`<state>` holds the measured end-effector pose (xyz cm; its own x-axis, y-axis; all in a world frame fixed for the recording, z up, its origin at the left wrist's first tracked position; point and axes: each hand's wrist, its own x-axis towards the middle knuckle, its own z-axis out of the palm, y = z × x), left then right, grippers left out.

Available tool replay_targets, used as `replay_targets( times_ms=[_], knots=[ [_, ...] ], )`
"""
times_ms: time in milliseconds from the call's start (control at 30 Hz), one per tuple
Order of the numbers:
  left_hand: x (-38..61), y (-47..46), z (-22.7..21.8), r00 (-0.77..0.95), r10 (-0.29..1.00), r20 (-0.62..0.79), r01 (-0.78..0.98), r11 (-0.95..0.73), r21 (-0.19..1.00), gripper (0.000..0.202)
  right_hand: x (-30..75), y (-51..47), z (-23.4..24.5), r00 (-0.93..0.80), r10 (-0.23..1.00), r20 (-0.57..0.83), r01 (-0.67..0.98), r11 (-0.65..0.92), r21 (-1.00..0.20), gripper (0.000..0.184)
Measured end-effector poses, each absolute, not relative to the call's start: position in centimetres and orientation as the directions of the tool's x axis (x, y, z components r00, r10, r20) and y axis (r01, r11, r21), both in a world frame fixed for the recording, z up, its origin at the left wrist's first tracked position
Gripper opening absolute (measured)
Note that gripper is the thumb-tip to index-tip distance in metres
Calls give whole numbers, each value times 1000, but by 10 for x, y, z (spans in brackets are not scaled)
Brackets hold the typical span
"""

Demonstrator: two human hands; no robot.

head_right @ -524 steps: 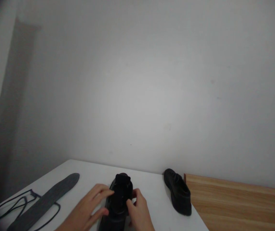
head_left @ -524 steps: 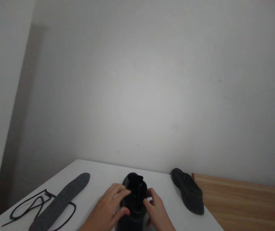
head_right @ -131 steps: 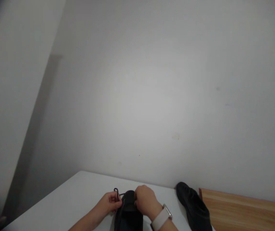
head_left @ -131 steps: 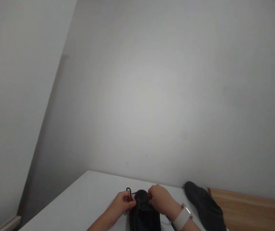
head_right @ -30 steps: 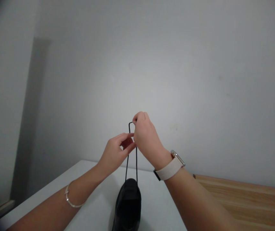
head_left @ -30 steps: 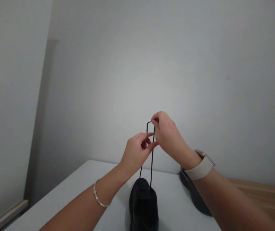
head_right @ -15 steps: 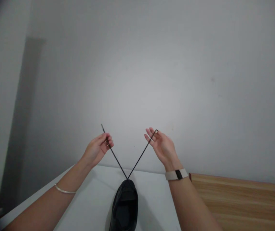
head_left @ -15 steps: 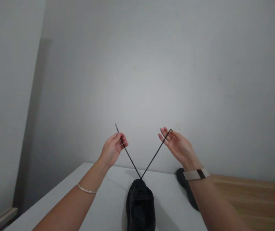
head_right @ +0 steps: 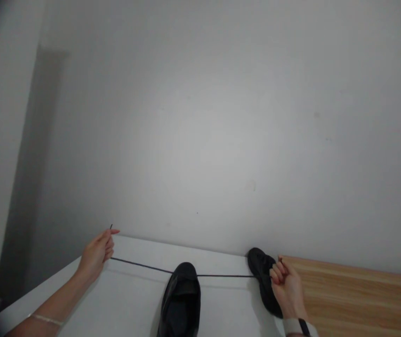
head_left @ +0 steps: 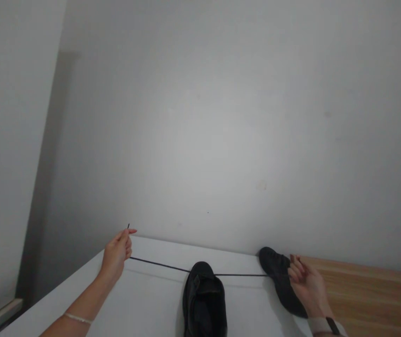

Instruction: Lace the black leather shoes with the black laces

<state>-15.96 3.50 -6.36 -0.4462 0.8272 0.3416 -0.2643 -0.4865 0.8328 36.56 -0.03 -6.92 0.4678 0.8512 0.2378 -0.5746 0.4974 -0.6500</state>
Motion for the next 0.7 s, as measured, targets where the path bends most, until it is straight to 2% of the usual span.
replay_targets(
  times_ms=[100, 200, 300, 400, 500, 700],
  knots=[
    [-139, 35, -60, -375, 810, 451, -45, -502, 864, 46, 336, -2, -64, 411, 852, 324, -468, 502, -727, 16],
    [-108, 33, -51, -123, 845, 521, 82, -514, 854, 44, 285, -8, -54, 129, 927, 353, -354, 376, -856, 29],
    [-79, 26, -48, 256, 888, 383, 119, -422, 899, 41, 240, -10, -54, -192, 922, 336, -245, 286, -926, 31],
    [-63, 21, -57, 501, 833, 232, 114, -330, 937, 40, 218, -3, -69, -348, 876, 333, -194, 280, -940, 31],
    [-59, 22, -73, 544, 818, 185, 158, -316, 936, 35, 217, 6, -86, -403, 872, 277, -126, 247, -961, 29],
    [-48, 17, -94, 478, 819, 316, 124, -419, 900, 24, 224, -1, -90, -358, 876, 324, 2, 348, -937, 28]
  ],
)
